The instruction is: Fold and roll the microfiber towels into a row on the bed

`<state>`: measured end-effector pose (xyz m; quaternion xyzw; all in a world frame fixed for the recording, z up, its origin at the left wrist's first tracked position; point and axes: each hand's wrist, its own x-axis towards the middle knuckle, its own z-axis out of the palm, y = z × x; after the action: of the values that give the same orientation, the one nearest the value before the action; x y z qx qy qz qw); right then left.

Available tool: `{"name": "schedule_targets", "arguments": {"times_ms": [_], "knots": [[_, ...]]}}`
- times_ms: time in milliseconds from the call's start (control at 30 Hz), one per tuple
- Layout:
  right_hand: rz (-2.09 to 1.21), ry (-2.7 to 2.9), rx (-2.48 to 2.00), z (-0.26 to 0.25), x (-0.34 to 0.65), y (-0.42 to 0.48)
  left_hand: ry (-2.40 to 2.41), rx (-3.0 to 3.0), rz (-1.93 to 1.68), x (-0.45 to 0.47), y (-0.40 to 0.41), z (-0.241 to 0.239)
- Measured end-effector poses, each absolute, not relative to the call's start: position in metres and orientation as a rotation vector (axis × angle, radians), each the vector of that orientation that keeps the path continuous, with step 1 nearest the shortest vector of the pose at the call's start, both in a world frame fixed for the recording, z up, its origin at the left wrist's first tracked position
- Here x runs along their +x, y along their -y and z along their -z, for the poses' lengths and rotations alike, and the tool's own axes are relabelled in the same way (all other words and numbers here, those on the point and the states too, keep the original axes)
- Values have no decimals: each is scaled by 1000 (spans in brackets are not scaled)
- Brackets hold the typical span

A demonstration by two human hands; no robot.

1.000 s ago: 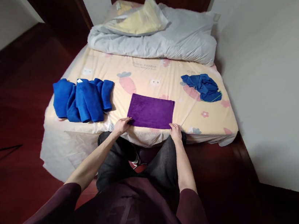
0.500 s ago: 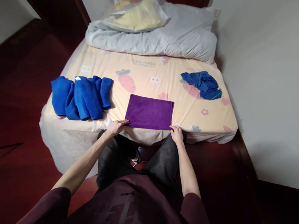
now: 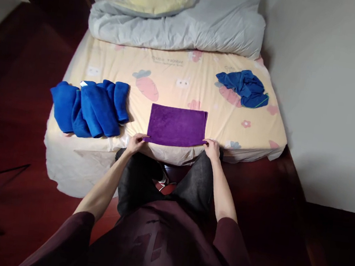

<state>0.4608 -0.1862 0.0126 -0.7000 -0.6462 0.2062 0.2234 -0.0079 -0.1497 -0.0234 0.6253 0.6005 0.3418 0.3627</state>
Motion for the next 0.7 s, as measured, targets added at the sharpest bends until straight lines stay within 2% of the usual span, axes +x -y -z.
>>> {"name": "schedule_targets", "arguments": {"times_ms": [300,700], "knots": [[-552,1686,-2099,-12,458,182,-1586,1306,-987,-6,148,28],[-568,1679,-2140,-19,454,184,-1569,1200,-1051,-8,147,28]]}}
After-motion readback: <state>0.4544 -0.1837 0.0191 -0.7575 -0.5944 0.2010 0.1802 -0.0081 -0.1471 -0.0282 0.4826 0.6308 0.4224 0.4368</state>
